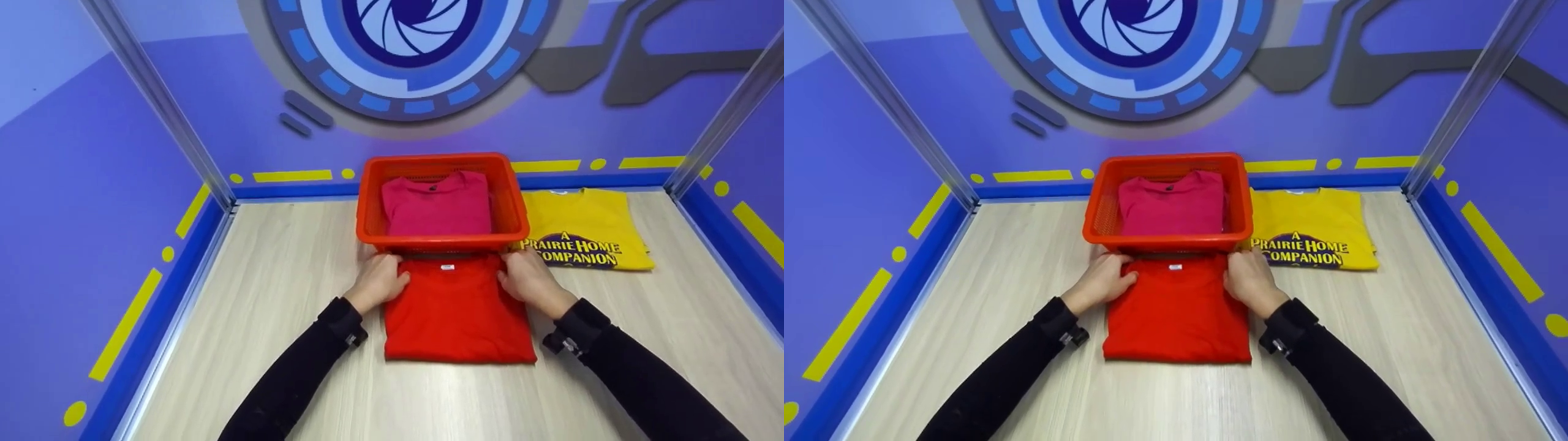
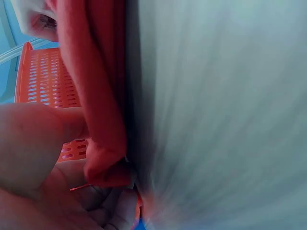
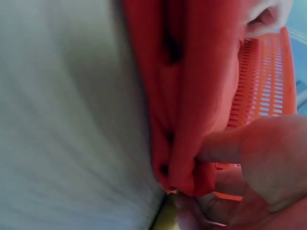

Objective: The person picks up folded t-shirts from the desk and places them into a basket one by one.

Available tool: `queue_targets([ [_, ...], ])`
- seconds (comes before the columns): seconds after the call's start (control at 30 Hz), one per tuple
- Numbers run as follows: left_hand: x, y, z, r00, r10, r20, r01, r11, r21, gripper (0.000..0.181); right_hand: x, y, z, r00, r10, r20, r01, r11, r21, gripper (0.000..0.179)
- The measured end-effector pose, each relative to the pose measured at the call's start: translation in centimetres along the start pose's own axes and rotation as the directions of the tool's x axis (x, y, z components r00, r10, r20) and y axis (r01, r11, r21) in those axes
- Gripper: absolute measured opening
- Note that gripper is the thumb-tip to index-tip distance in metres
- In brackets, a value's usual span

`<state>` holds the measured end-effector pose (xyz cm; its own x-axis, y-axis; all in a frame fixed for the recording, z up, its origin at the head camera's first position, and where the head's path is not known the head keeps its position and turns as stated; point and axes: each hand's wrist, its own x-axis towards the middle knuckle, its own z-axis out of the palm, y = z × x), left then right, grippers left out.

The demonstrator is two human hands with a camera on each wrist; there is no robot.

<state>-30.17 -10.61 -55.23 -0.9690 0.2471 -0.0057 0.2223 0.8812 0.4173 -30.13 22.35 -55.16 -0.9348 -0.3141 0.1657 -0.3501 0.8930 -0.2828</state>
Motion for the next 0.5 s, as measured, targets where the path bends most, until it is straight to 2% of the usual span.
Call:
queue_targets([
  [0.1, 0.1, 0.1, 0.1, 0.999, -0.022, 0.027, 0.022, 1.000, -0.007, 0.038, 0.0, 0.1, -0.2, 0.993, 0.064, 0.095, -0.070, 0.996, 0.060, 0.011],
  [0.23, 0.3, 0.0, -0.1, 0.998, -0.036, 0.055, 0.036, 0.999, -0.004, 0.034, 0.2, 0.2, -0.7, 0.972, 0.130, 0.195, -0.158, 0.978, 0.137, 0.025],
  [0.37, 0.2, 0.0, -0.5, 0.997, -0.049, 0.056, 0.052, 0.997, -0.058, 0.032, 0.1, 0.4, -1.2, 0.961, 0.160, 0.226, -0.212, 0.950, 0.231, 0.040],
  [0.5, -0.1, -0.1, -0.9, 0.997, -0.029, 0.073, 0.040, 0.987, -0.158, 0.041, 0.1, 0.8, -1.9, 0.952, 0.181, 0.247, -0.252, 0.922, 0.296, 0.051],
])
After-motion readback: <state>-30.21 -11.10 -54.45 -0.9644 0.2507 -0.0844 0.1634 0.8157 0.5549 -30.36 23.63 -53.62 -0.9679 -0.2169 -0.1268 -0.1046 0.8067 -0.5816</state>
